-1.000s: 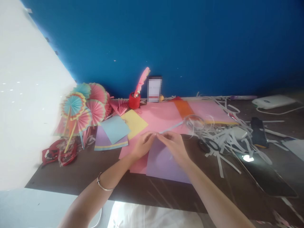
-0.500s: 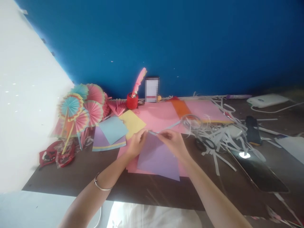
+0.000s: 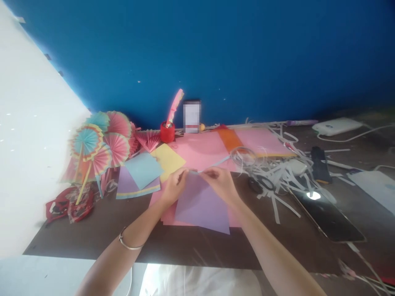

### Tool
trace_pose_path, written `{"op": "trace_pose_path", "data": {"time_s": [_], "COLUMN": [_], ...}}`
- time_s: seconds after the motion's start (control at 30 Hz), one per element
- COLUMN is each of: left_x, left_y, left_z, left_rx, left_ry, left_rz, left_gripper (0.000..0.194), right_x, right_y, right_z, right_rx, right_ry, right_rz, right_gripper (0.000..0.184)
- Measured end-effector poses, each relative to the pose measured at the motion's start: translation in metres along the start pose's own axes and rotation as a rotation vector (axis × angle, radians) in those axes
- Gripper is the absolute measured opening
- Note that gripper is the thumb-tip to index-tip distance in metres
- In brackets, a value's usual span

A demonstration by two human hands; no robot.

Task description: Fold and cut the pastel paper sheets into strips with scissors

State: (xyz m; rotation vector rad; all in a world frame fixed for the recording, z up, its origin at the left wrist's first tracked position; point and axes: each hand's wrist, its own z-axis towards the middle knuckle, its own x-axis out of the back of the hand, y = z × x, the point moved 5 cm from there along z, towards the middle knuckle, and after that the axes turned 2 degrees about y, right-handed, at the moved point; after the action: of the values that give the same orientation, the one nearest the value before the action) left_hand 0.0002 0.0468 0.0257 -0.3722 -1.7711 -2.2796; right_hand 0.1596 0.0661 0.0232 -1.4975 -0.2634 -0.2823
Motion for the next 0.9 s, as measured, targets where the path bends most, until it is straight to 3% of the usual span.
{"op": "trace_pose_path", "data": {"time_s": [0.23,0.53,0.73,0.9], "left_x": [0.0,-0.003,0.004,0.01], "left_y": [0.0,-0.018,-0.015,-0.02], "left_z": [0.001,0.0,0.004,0.006], "left_rx": [0.027,0.276,0.19,0.217], "left_ry": [0.002,0.077,0.159,0.192], "left_rz": [-0.072,-0.323,-0.231,-0.201], "left_gripper": [0.033,0.038,0.026,0.028], "right_x": [0.0,-0.003,0.003,0.011], "right_y": [0.001,-0.01,-0.011,-0.009], "right_z": [0.0,-0.006,-0.005,-0.003], "right_rx": [0.015,0.151,0.179,0.166], "right_ry": [0.016,0.043,0.054,0.079], "right_rz": [-0.005,-0.017,-0.019,-0.058], "right_gripper": [0.018,0.013,0.013,0.014]}}
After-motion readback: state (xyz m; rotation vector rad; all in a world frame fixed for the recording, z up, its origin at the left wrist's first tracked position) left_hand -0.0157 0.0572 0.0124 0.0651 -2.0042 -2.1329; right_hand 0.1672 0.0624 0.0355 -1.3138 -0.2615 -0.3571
